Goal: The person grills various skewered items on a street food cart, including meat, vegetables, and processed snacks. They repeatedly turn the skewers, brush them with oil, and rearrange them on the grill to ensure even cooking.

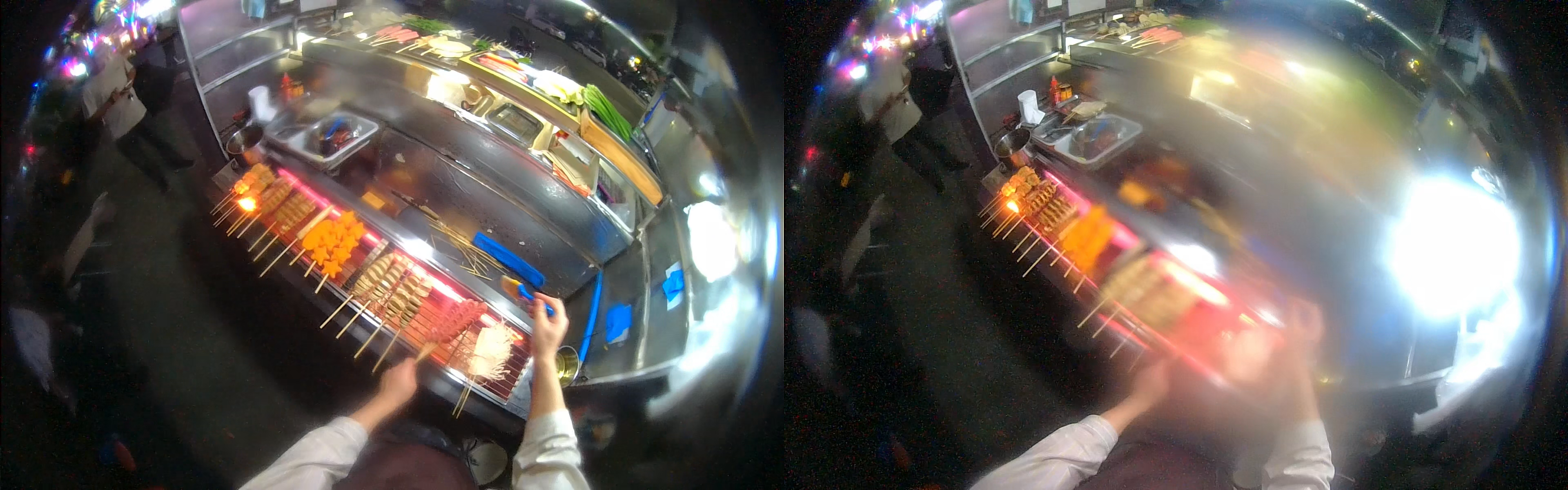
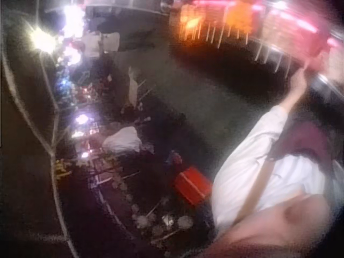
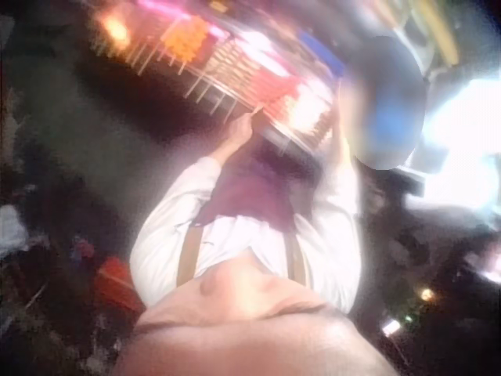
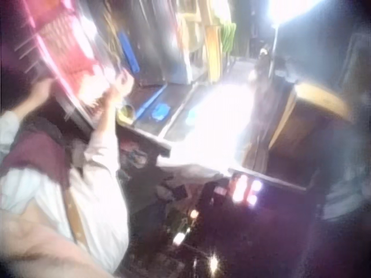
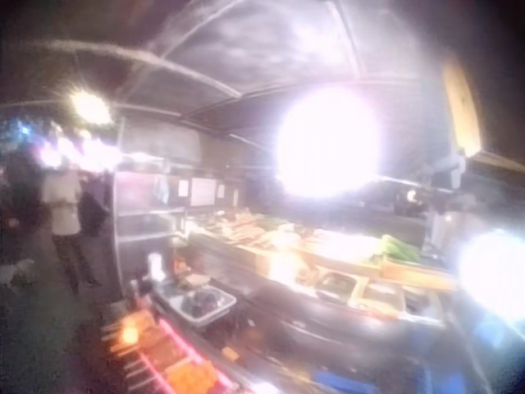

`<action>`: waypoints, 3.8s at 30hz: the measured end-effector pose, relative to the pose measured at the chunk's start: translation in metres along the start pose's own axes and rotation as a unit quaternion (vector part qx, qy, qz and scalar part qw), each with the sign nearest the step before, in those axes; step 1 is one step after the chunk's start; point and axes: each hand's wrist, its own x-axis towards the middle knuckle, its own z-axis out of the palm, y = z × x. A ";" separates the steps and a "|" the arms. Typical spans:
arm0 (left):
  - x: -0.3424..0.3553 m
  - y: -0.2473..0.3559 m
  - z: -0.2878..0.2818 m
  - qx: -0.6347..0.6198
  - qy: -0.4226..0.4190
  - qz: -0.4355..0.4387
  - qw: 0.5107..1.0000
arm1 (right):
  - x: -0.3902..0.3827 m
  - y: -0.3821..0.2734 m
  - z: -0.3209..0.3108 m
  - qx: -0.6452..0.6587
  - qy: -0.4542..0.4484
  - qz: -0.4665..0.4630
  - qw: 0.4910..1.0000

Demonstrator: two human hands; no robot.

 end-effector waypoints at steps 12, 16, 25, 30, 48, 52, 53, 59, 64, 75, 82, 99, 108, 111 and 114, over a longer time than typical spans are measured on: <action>0.024 -0.047 0.035 -0.438 -0.299 -0.343 0.775 | -0.047 0.025 0.083 -0.236 -0.102 -0.035 0.966; 0.032 -0.062 0.059 -0.353 -0.284 -0.303 0.838 | -0.085 -0.048 0.128 -0.222 -0.159 -0.123 0.954; 0.033 -0.055 0.034 -0.401 -0.336 -0.347 0.779 | -0.092 -0.054 -0.010 -0.264 0.098 -0.065 0.957; 0.026 -0.081 0.008 -0.126 -0.402 -0.179 0.889 | -0.078 -0.002 -0.095 -0.285 0.236 0.130 0.920; 0.078 -0.064 -0.097 -0.251 -0.221 -0.320 0.887 | -0.259 -0.047 0.183 -0.045 -0.232 0.352 0.906; 0.069 -0.068 -0.093 -0.291 -0.142 -0.294 0.899 | -0.247 -0.008 0.237 0.084 -0.214 0.506 0.831; 0.070 -0.070 -0.092 -0.292 -0.127 -0.274 0.908 | -0.245 -0.003 0.243 0.191 -0.175 0.519 0.814; 0.080 -0.095 -0.072 -0.211 -0.063 -0.232 0.948 | -0.269 0.009 0.263 0.260 -0.011 0.489 0.833; 0.069 -0.066 -0.087 -0.081 -0.121 -0.201 0.969 | -0.299 0.051 0.276 0.038 -0.026 0.465 0.884; 0.085 -0.065 -0.200 0.022 -0.096 0.154 0.983 | -0.223 -0.107 0.235 -0.190 -0.099 0.249 0.945; 0.135 -0.152 -0.182 -0.249 -0.281 -0.329 0.866 | -0.235 -0.061 0.326 0.020 -0.169 0.381 0.909; 0.113 -0.165 -0.176 -0.046 -0.172 -0.127 0.976 | -0.214 -0.114 0.306 -0.268 -0.193 0.299 0.895; 0.155 -0.219 -0.253 -0.397 -0.026 -0.370 0.839 | -0.230 -0.060 0.448 0.077 -0.148 0.434 0.885; 0.181 -0.222 -0.248 -0.503 -0.031 -0.405 0.763 | -0.222 -0.058 0.474 0.251 -0.077 0.531 0.806; 0.192 -0.238 -0.234 -0.537 -0.008 -0.390 0.748 | -0.213 -0.081 0.467 0.310 -0.035 0.571 0.760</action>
